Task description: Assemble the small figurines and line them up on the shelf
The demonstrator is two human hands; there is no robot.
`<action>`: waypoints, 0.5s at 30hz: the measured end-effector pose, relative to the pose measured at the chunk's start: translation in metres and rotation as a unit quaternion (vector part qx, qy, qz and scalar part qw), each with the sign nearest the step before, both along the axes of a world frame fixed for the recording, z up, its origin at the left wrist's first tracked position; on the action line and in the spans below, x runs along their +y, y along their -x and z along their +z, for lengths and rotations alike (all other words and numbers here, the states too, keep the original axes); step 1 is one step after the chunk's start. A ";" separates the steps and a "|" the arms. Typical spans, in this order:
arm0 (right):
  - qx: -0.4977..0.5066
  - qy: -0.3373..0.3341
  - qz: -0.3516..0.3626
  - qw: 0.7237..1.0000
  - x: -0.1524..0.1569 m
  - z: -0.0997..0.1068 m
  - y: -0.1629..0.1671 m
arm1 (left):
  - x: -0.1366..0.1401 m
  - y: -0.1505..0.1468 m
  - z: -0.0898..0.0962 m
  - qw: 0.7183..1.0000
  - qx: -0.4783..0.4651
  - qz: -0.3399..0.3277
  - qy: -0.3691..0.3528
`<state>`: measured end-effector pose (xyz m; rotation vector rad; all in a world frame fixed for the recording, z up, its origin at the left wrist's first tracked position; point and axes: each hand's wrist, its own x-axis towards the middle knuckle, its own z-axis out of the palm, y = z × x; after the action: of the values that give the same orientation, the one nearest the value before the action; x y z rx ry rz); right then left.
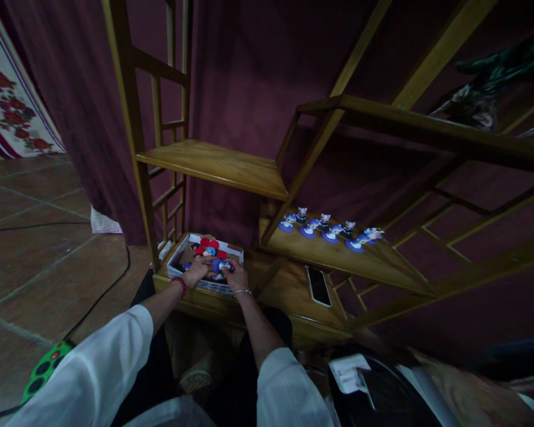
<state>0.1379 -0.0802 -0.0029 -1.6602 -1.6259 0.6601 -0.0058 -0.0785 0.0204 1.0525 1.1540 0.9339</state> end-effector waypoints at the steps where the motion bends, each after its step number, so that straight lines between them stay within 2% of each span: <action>1: 0.009 0.002 0.001 1.000 0.000 -0.001 0.000 | 0.000 0.001 -0.001 1.000 -0.027 0.007 0.009; 4: 0.035 0.010 0.002 0.999 0.002 -0.003 0.000 | 0.002 0.003 -0.004 0.995 -0.089 0.016 0.036; 15: 0.096 0.000 0.005 0.995 0.004 -0.010 0.000 | 0.001 0.006 -0.006 0.990 -0.135 0.025 0.038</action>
<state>0.1375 -0.0763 -0.0126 -1.5388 -1.4983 0.8002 -0.0120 -0.0770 0.0142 0.8105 0.9855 1.0297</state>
